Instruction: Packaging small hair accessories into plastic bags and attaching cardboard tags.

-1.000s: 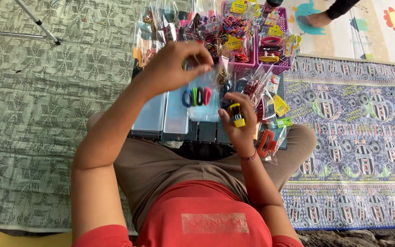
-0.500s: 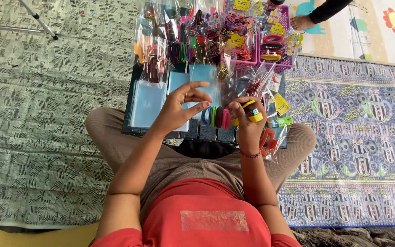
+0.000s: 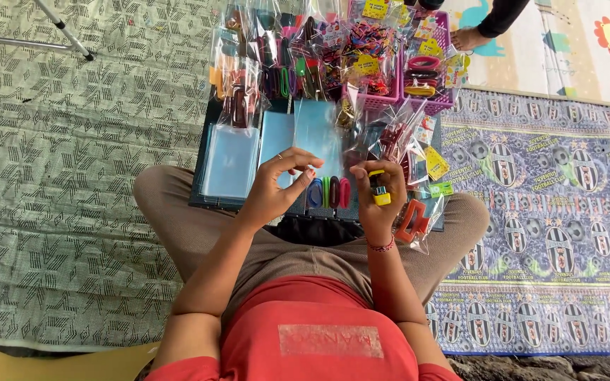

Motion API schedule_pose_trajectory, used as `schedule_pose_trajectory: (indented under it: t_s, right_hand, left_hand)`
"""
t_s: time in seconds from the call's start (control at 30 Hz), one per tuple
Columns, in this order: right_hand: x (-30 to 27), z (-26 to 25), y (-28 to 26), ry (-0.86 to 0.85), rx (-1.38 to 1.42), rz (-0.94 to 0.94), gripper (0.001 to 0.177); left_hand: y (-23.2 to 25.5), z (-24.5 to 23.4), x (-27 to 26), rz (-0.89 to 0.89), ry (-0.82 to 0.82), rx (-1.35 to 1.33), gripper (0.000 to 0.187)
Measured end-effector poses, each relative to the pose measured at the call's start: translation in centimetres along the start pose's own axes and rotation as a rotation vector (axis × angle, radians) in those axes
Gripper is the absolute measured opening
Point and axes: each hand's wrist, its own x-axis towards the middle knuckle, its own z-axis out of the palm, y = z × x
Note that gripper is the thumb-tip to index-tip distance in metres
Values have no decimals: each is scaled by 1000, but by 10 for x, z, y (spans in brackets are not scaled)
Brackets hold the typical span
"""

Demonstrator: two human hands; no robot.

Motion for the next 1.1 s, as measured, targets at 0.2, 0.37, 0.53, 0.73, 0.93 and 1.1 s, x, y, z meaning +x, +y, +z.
schedule_pose_trajectory:
  t_s: [0.2,0.37,0.53,0.73,0.93,1.1]
  right_hand:
    - [8,-10,-5,-114,65,17,15]
    - [13,-19,-11,-134,104,102,20]
    - [12,-24,-12,-128,124,173,21]
    - [15,-23,-15,-172,122,134,16]
    - [15,-23,-16,-195,116,133,18]
    - [18,-21,-23,-262,55,163,20]
  left_hand:
    - [5,1,-2,35,-41,-29,37]
    - [11,0,-3,60,-63,-23,42]
    - [14,3,-4,74,-46,-6,42]
    - [6,4,-7,110,32,-15,28]
    - [8,5,-8,116,50,-25,29]
    - [6,5,-11,122,78,22,22]
